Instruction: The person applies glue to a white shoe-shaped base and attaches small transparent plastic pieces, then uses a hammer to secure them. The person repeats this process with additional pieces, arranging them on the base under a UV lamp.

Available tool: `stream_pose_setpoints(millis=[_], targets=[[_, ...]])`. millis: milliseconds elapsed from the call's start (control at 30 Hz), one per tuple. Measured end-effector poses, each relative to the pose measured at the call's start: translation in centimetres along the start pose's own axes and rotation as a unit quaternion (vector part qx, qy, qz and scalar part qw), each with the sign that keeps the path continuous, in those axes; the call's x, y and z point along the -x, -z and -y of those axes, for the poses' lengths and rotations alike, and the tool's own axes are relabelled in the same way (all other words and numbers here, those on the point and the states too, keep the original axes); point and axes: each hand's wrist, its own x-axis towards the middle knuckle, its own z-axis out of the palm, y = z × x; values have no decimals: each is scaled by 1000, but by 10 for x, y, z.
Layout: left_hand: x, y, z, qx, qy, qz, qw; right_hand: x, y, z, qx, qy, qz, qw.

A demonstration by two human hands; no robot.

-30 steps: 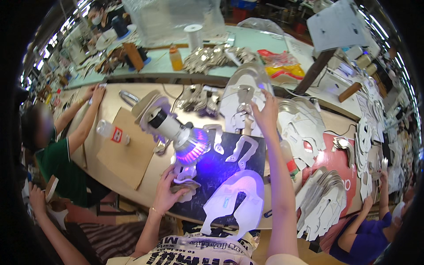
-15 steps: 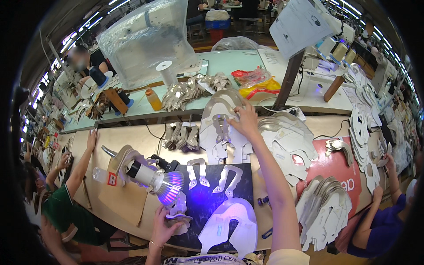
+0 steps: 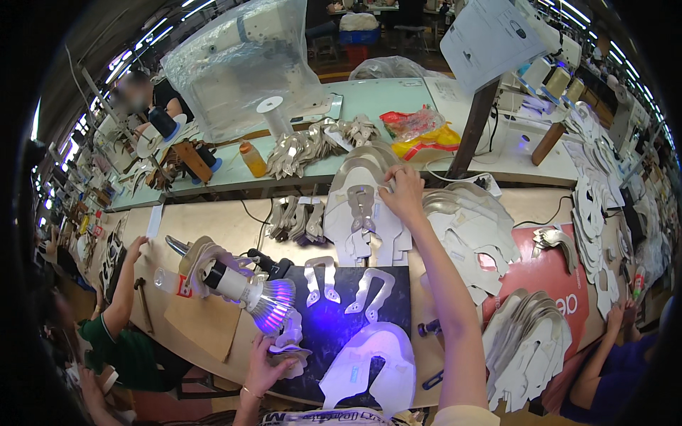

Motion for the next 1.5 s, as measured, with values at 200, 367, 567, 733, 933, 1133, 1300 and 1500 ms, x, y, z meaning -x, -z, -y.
stream_pose_setpoints(millis=[200,367,567,733,933,1133,1300,1500], targets=[[-2,-2,0,16,-21,-16,1000,23,16,34,-260,55,36,963],[-1,1,0,-19,-13,-4,1000,28,24,53,-196,88,116,970],[0,2,-3,-16,-20,-5,1000,54,15,66,-136,166,85,973],[-1,0,-5,-5,-43,-39,998,52,10,65,-127,150,62,979],[-3,-2,-1,-24,-40,-33,998,39,1,45,-94,159,12,983],[-2,-1,2,-64,-70,-42,995,-2,-18,15,-31,32,-49,998],[-2,-2,1,1,-48,-30,998,2,-2,26,12,75,-9,997],[-1,2,-1,-6,1,13,1000,56,1,71,110,307,-97,940]])
